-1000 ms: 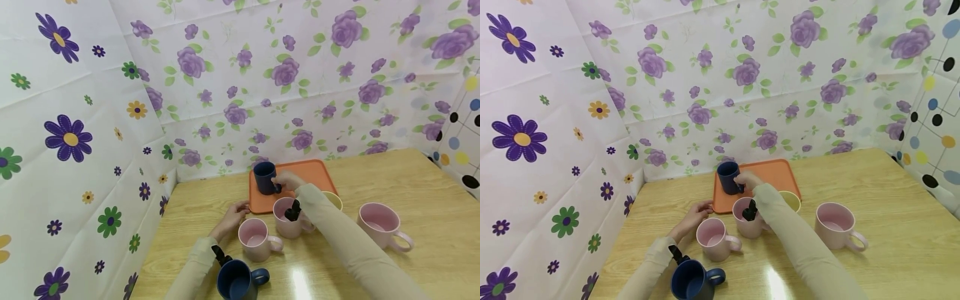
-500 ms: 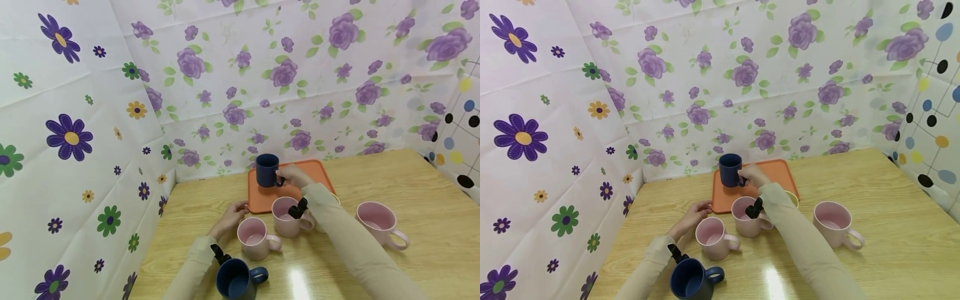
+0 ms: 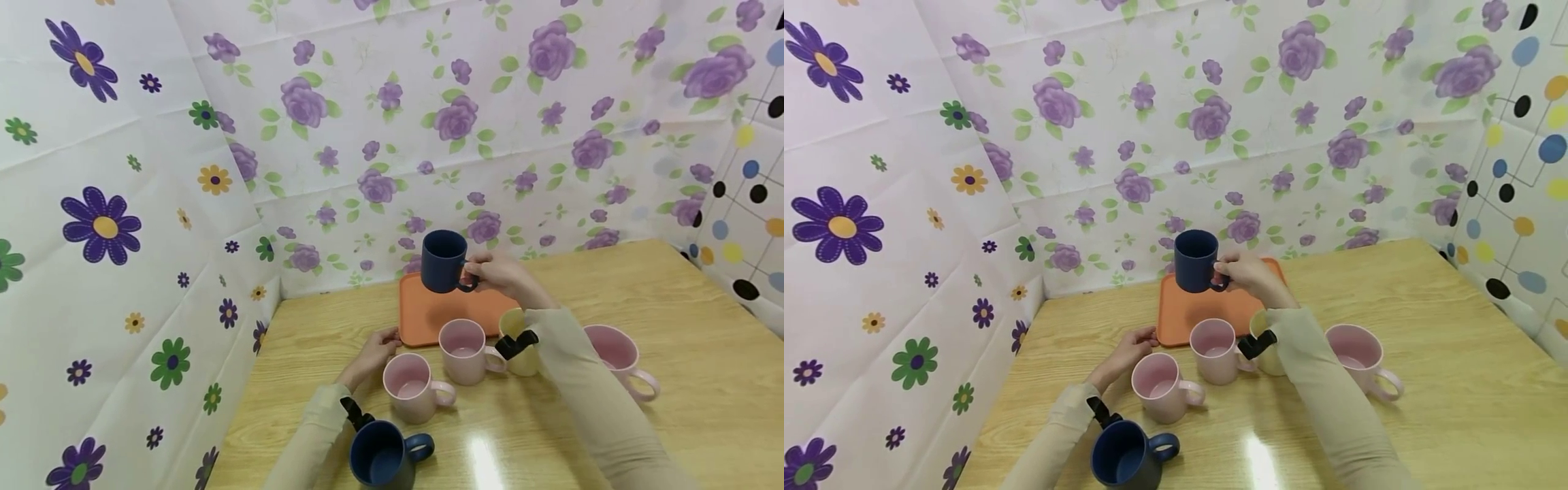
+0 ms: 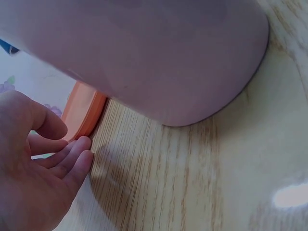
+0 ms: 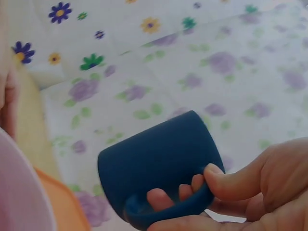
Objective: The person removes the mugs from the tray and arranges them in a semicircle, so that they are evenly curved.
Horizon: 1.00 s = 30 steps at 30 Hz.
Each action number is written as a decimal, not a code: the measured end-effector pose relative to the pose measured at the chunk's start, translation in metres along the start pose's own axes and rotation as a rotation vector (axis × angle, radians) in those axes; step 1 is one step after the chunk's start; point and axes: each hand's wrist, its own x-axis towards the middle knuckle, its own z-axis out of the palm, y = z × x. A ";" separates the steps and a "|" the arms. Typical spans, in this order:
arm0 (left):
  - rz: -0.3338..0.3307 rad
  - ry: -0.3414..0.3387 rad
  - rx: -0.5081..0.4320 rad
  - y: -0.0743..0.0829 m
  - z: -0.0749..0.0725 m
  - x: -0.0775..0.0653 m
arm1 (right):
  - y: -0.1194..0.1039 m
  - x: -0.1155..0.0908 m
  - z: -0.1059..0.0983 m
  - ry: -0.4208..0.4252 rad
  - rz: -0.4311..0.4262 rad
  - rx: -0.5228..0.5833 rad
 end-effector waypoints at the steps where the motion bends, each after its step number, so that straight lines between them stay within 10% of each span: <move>1: -0.004 0.002 -0.005 0.000 0.000 0.000 | -0.002 -0.006 -0.001 0.011 -0.016 -0.020; 30: -0.006 0.009 -0.029 -0.006 0.003 0.005 | 0.017 -0.146 -0.022 -0.194 -0.209 -0.188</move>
